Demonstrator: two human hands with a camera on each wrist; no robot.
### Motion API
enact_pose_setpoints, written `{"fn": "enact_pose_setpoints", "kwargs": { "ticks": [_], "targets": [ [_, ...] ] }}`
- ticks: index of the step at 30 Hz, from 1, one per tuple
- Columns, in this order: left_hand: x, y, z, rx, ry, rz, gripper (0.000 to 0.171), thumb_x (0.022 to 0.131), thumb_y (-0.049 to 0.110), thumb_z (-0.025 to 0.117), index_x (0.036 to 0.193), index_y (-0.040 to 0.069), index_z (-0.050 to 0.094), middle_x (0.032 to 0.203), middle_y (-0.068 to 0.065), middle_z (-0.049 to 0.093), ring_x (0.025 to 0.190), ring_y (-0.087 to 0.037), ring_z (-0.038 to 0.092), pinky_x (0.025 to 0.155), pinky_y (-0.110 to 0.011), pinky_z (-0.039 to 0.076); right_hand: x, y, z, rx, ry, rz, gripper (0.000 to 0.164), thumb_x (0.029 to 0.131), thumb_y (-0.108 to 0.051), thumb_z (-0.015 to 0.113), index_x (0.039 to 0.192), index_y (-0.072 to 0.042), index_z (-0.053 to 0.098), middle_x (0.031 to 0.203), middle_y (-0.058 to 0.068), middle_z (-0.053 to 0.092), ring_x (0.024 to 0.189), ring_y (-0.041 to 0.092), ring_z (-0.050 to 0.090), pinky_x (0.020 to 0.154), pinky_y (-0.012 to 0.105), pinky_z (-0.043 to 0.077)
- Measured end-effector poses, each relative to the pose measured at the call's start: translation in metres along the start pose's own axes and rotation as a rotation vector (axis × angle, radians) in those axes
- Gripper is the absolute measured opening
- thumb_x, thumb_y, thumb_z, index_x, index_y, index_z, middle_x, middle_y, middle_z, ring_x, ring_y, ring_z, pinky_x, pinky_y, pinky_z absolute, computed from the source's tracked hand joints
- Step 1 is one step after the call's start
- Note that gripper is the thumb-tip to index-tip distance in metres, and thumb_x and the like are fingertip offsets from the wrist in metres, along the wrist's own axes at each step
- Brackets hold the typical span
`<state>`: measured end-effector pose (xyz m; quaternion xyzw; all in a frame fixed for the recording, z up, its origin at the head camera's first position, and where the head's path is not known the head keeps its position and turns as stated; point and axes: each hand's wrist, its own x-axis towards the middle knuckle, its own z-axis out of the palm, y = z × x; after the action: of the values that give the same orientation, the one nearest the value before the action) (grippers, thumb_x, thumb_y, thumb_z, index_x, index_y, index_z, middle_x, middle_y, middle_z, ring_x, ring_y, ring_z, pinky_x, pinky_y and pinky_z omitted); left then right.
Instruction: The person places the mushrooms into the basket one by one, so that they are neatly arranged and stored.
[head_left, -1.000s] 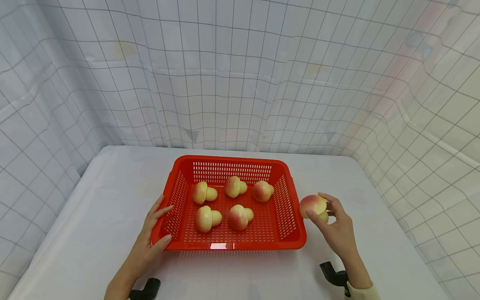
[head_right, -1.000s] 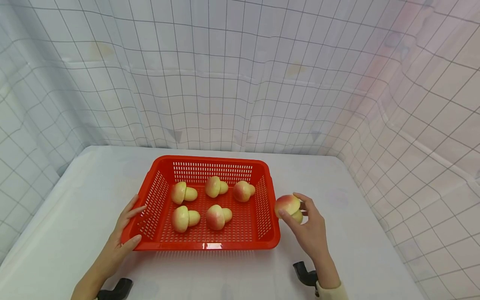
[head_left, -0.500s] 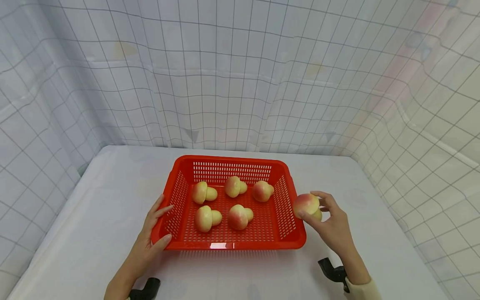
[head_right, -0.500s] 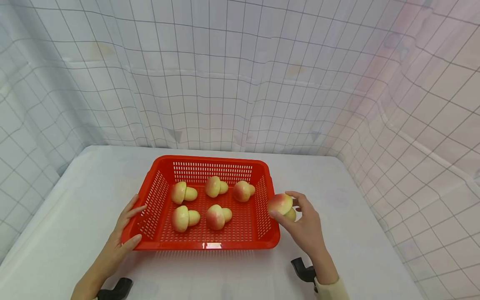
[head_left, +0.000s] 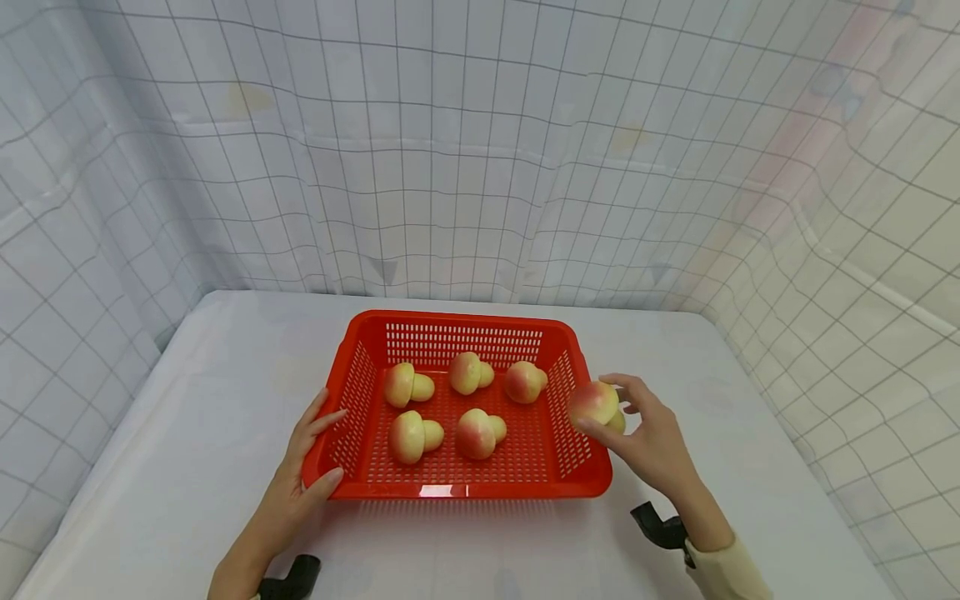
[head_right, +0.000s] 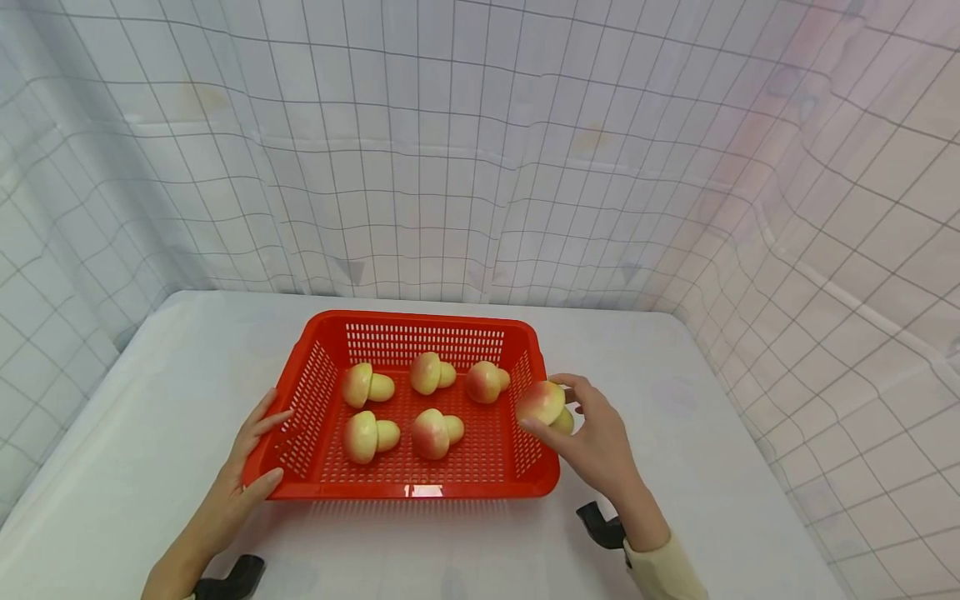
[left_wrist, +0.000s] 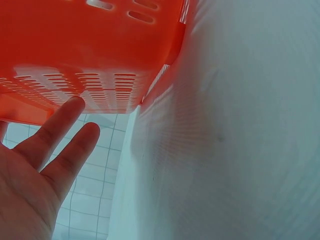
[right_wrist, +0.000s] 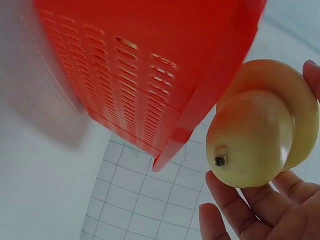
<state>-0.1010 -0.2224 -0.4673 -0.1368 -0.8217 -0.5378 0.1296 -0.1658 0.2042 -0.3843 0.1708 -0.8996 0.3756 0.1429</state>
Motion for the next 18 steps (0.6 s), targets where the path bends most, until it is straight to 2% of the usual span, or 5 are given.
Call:
{"fn": "enact_pose_setpoints", "kwargs": {
  "ticks": [7,14,18],
  "targets": [
    [0.0,-0.001,0.0,-0.005,-0.001,0.004,0.066,0.081,0.005,0.061,0.143,0.011,0.038,0.157,0.003,0.008,0.139,-0.011,0.012,0.091,-0.019,0.036,0.012,-0.009,0.0,-0.004,-0.077,-0.023,0.057,0.072,-0.04,0.081,0.118,-0.021,0.055,0.099,-0.011,0.063,0.093,0.011,0.055,0.075,0.039,0.043],
    [0.0,-0.001,0.0,-0.002,0.0,0.004,0.066,0.081,0.005,0.06,0.143,0.011,0.038,0.157,0.003,0.008,0.139,-0.011,0.012,0.091,-0.019,0.036,0.021,-0.012,0.0,-0.028,-0.14,-0.033,0.06,0.07,-0.048,0.08,0.117,-0.02,0.056,0.104,-0.007,0.064,0.094,0.015,0.056,0.076,0.041,0.044],
    [0.0,0.0,0.0,0.003,0.002,0.003,0.066,0.081,0.006,0.06,0.143,0.011,0.037,0.157,0.003,0.008,0.139,-0.011,0.012,0.091,-0.019,0.035,0.026,-0.017,0.0,-0.042,-0.189,-0.047,0.061,0.069,-0.055,0.078,0.115,-0.022,0.057,0.105,-0.009,0.063,0.094,0.013,0.057,0.077,0.041,0.046]
  ]
}}
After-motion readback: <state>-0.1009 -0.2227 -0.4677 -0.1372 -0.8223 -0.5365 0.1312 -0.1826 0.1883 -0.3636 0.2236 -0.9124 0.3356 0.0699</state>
